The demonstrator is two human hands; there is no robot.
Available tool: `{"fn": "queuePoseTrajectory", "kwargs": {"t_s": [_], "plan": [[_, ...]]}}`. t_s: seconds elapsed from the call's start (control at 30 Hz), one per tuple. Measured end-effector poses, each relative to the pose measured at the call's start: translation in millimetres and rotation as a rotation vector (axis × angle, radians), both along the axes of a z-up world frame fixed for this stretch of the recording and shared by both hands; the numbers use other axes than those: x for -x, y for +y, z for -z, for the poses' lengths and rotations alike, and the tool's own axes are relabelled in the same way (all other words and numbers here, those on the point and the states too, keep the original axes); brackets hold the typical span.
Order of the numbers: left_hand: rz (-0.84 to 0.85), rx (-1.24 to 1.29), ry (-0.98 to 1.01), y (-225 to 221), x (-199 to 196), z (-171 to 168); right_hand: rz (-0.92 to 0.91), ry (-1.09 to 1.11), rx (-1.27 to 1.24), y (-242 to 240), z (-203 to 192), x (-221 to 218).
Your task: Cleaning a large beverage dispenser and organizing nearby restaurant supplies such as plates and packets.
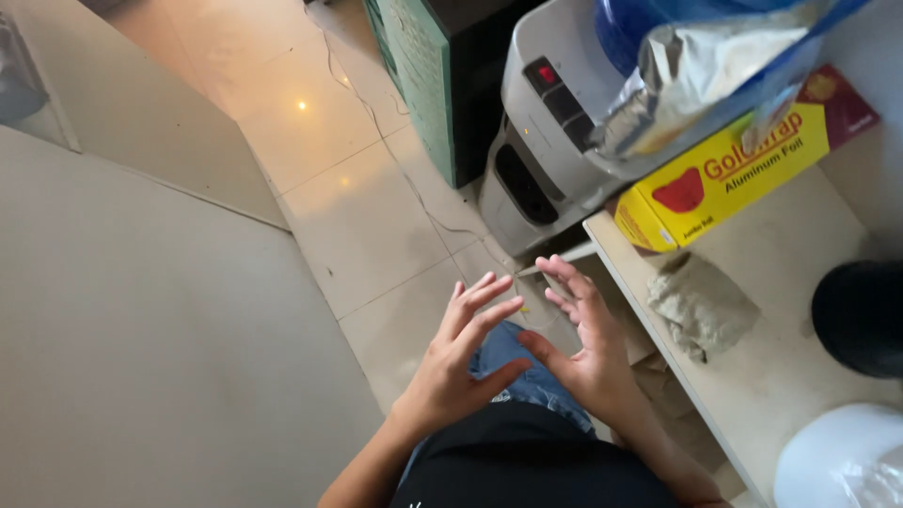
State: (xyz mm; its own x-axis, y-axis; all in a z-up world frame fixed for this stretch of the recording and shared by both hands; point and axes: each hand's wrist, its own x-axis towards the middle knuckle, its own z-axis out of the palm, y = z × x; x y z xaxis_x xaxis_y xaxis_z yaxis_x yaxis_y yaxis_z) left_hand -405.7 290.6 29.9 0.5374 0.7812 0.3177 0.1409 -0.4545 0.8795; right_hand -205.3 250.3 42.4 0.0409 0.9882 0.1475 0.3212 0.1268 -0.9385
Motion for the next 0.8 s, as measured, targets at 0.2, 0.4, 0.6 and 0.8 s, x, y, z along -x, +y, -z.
{"fn": "queuePoseTrajectory", "kwargs": {"t_s": [0.2,0.4,0.6,0.8], "plan": [[0.052,0.057,0.014,37.8,-11.3,8.7,0.049,-0.050,0.024,38.1,11.6,-13.0],[0.149,0.040,0.025,98.9,-38.8,5.5,0.385,-0.070,-0.057,83.1,20.5,-37.4],[0.233,0.017,0.025,169.9,-95.2,-11.6,0.540,0.117,-0.156,114.6,7.7,-79.8],[0.225,0.058,-0.073,218.0,-148.4,-14.8,0.581,0.095,-0.127,138.7,12.5,-101.6]]}}
